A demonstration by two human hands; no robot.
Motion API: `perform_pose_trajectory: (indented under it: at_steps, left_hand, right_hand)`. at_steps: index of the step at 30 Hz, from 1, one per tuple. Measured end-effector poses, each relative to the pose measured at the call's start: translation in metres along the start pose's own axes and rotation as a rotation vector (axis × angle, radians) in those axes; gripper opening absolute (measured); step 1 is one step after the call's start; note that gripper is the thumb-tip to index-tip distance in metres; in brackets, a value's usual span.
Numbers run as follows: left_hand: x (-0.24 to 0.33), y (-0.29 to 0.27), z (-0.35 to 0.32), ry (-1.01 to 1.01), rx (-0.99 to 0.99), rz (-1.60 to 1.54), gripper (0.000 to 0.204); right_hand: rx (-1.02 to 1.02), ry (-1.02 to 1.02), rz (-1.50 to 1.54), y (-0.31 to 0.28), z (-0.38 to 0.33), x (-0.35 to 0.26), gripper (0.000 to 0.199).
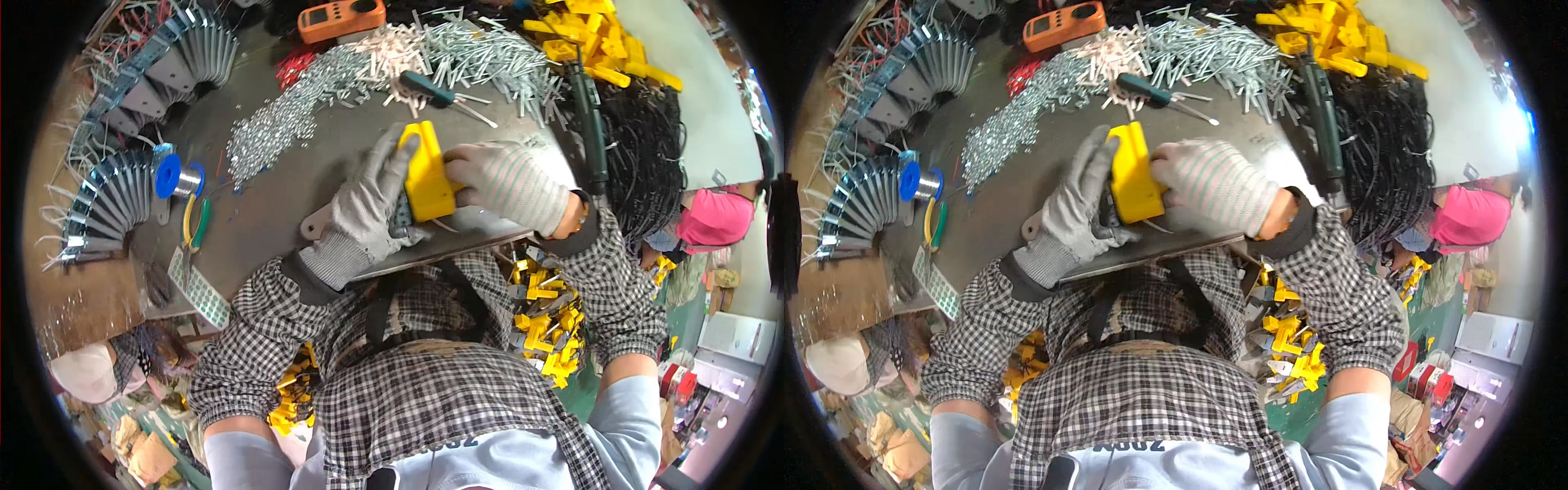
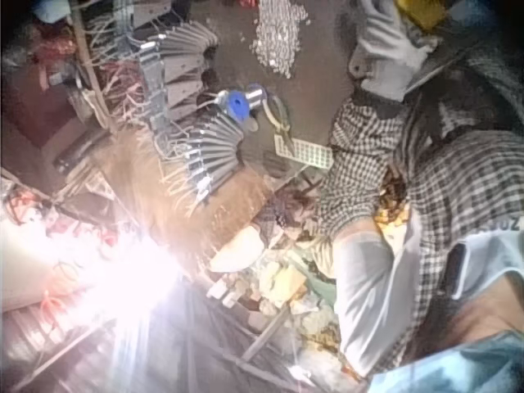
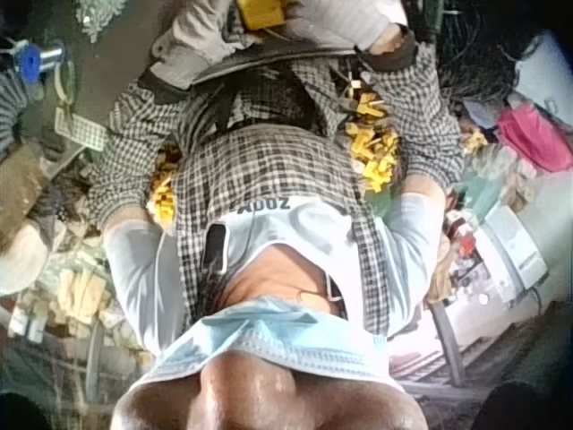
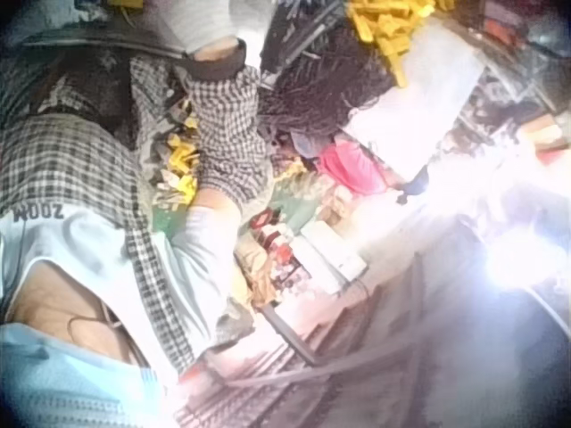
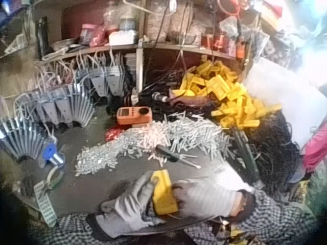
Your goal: The person assembles electronic and mechanical components by connecting electrical wires to yellow connector housings and metal plates with wiring harnesses, then secures them with screws. The person uses a soldering iron, an electric screwdriver, pliers, and wire strippers to complete the assembly.
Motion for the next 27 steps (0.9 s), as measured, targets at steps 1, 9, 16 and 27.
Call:
perform_pose_trajectory:
  at_steps: [1,9,16,27]
  left_hand:
    - [0.003,0.007,0.006,0.069,-0.105,0.083,0.086]
    - [0.010,0.002,0.004,0.011,-0.176,0.127,0.080]
    - [0.006,0.003,0.005,0.051,-0.143,0.044,0.082]
    - [0.009,0.004,0.007,0.024,-0.193,0.077,0.087]
  right_hand:
    - [0.015,-0.019,-0.047,-0.004,0.003,-0.006,0.022]
    - [0.229,1.174,-0.604,0.017,-0.106,0.157,0.059]
    - [1.059,0.861,1.316,0.005,-0.124,0.139,0.044]
    - [1.391,0.685,2.094,0.027,-0.031,0.067,0.030]
Point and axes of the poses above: each hand's wrist, its own z-axis towards the middle knuckle, its own y-axis out of the palm, x = y × z, the point moved 5 cm from there along z, towards the middle knuckle, and after that the axes turned 15 degrees about -z, right-handed, at the moved point
